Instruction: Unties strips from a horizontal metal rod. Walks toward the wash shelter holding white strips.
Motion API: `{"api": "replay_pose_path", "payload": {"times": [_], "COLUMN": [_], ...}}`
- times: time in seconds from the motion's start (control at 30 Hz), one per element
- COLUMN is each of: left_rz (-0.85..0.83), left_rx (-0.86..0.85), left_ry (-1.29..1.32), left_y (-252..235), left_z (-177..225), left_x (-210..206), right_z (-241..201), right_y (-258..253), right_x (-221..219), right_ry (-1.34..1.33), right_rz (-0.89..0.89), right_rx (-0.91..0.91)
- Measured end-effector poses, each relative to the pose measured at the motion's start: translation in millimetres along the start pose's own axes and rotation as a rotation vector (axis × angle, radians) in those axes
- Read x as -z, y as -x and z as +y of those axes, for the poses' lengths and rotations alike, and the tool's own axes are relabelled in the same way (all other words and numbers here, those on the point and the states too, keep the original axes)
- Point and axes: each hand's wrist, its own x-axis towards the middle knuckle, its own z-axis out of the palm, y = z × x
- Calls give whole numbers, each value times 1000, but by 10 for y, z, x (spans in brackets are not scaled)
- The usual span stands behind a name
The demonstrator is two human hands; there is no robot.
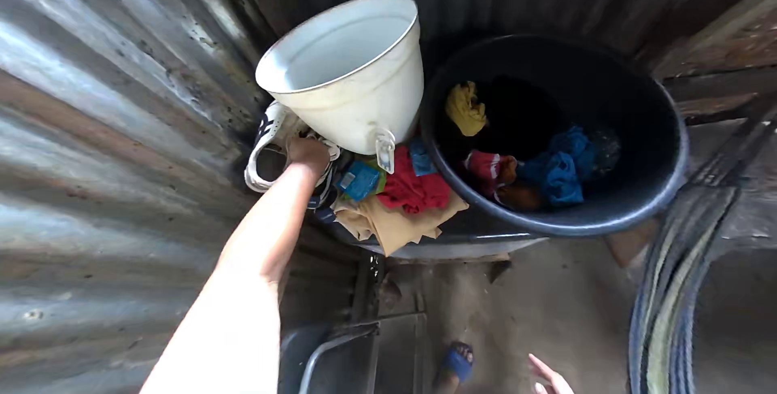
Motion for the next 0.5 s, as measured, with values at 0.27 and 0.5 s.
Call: {"api": "replay_pose_path", "payload": {"times": [0.27, 0.5], "left_rz": [-119, 17], "left_rx": [-146, -328], "left_ry": [713, 457], "left_y": [-241, -182], "left_z": [-466, -530], "left_x": [134, 98], "right_z": [34, -66], "right_y": [144, 181], "right_x": [41, 22], "right_ry": [-39, -53], "right_rz": [34, 64], "right_rx": [-44, -32]}}
